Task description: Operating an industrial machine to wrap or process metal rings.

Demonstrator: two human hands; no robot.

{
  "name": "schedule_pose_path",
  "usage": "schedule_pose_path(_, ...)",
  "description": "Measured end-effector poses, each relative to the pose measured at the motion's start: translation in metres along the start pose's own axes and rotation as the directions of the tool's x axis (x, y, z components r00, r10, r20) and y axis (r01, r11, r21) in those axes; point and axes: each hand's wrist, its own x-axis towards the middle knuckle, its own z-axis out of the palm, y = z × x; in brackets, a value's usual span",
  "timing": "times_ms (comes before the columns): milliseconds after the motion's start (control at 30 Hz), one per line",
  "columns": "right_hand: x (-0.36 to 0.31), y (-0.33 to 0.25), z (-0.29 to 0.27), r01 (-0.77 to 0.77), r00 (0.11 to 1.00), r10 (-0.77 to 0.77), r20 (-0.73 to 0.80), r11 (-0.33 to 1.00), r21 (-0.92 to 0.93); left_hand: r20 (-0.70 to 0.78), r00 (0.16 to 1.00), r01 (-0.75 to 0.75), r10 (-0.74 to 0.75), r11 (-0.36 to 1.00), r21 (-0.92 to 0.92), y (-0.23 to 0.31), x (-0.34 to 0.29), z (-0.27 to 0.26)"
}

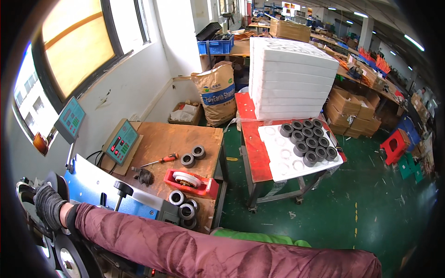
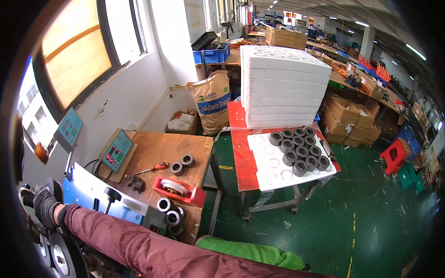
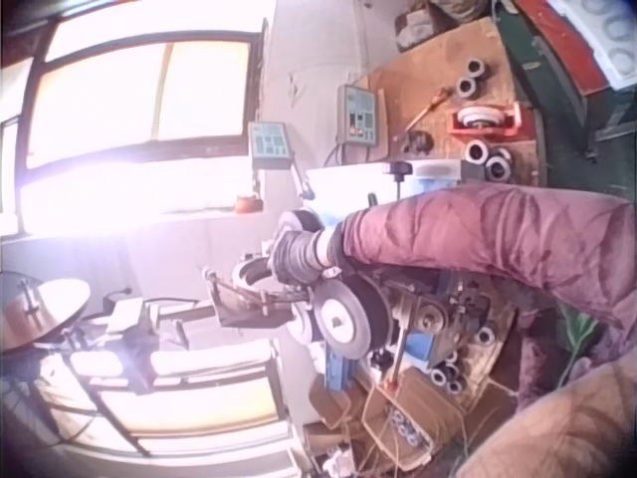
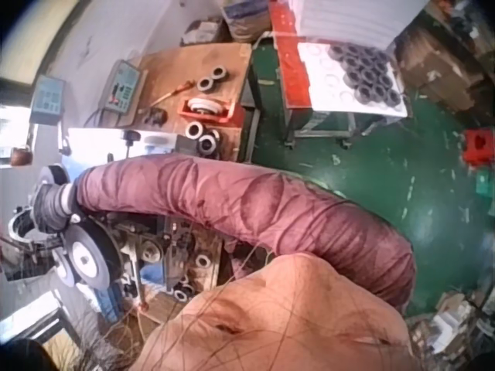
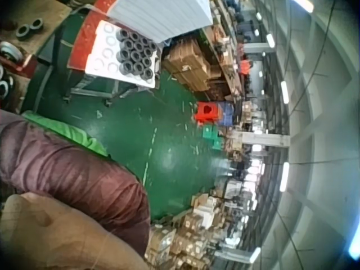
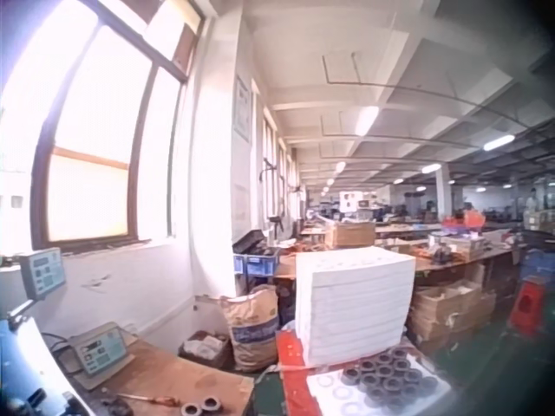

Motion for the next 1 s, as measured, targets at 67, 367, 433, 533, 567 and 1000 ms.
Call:
schedule_pose_path(67,-0.003,0.004,-0.004,-0.001,1.000,0.001,-0.002,1.000,0.000,0.009,1.000,0.003,-0.003,1.000,0.000,-0.001,-0.001,0.002)
schedule_pose_path(367,0.013,-0.015,-0.008,0.048,0.999,-0.047,-0.016,0.995,0.093,0.020,0.996,0.086,-0.086,0.996,0.020,-0.025,-0.031,-0.017)
schedule_pose_path(433,0.014,-0.025,-0.013,0.072,0.997,-0.073,0.001,0.986,0.149,0.034,0.990,0.139,-0.139,0.990,0.009,-0.041,-0.053,-0.018)
schedule_pose_path(533,0.008,-0.005,-0.011,0.116,0.985,-0.093,-0.148,0.982,0.150,0.065,0.982,0.175,-0.176,0.984,0.023,-0.052,-0.078,0.000)
schedule_pose_path(567,0.010,-0.004,-0.007,0.118,0.990,-0.108,-0.090,0.987,0.111,0.055,0.976,0.209,-0.211,0.977,0.046,-0.059,-0.088,0.008)
schedule_pose_path(1000,0.008,-0.008,-0.022,0.074,0.994,-0.095,0.062,0.958,0.278,-0.338,0.938,0.142,-0.081,0.977,0.159,-0.071,-0.092,0.017)
